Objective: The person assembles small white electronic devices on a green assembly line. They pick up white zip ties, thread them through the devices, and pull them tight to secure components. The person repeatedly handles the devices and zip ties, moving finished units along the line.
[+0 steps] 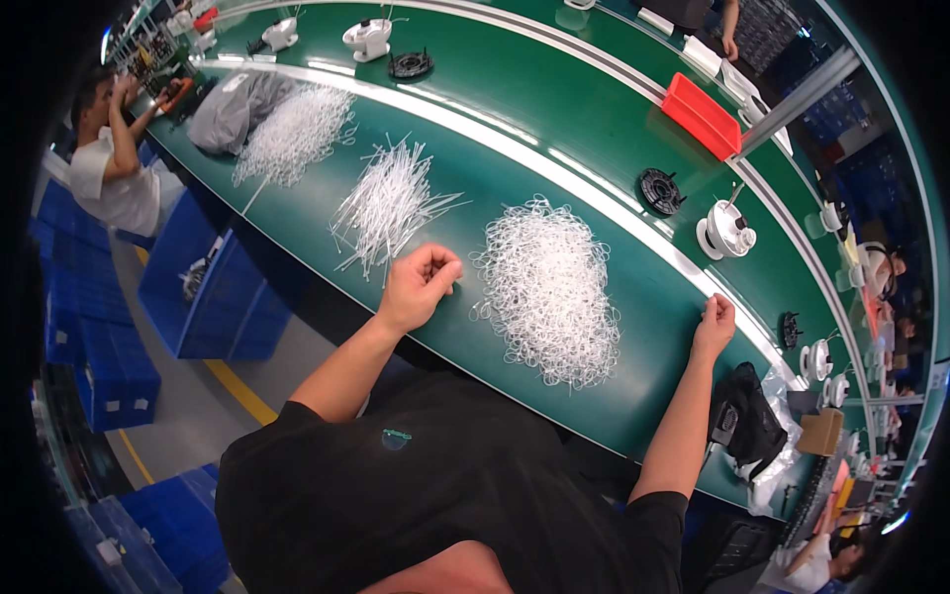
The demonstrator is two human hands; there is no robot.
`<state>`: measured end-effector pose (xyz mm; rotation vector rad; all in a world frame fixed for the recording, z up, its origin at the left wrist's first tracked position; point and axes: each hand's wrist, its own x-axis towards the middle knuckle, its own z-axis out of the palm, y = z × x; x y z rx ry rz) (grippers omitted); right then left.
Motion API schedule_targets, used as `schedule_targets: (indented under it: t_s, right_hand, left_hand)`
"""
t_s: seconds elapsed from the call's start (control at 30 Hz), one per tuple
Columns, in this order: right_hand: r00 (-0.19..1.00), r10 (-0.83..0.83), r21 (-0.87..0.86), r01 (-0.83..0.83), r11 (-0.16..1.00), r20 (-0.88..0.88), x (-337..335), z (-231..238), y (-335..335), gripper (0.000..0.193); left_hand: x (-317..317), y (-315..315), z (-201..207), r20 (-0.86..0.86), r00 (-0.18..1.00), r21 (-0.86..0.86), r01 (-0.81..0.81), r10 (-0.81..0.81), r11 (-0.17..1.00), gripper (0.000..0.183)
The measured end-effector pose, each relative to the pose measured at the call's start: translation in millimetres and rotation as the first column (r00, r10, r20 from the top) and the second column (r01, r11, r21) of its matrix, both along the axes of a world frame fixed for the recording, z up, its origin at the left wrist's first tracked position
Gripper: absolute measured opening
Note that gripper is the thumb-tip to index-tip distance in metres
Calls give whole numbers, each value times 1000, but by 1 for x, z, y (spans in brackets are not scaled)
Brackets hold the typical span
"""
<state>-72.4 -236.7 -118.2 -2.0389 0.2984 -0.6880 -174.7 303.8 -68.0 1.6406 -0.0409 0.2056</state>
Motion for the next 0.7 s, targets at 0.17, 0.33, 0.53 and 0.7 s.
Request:
schedule_targets:
  t_s: [0.17, 0.33, 0.53, 0.7]
  right_hand:
    - [1000, -21, 1, 21, 1000, -23, -14, 5, 24, 16]
    - [993, -100, -54, 97, 994, -62, -23, 5, 45, 18]
    - [983, -146, -96, 135, 986, -115, -25, 10, 51, 17]
    - [985, -147, -91, 139, 986, -92, -24, 4, 48, 17]
  left_hand:
    - [-17, 7, -4, 115, 991, 112, 55, -68, 992, 9]
    - [-5, 9, -1, 111, 976, 118, 174, -187, 978, 9]
    - [-5, 12, -3, 138, 966, 125, 200, -216, 972, 8]
    - [10, 21, 10, -15, 972, 66, 234, -234, 970, 11]
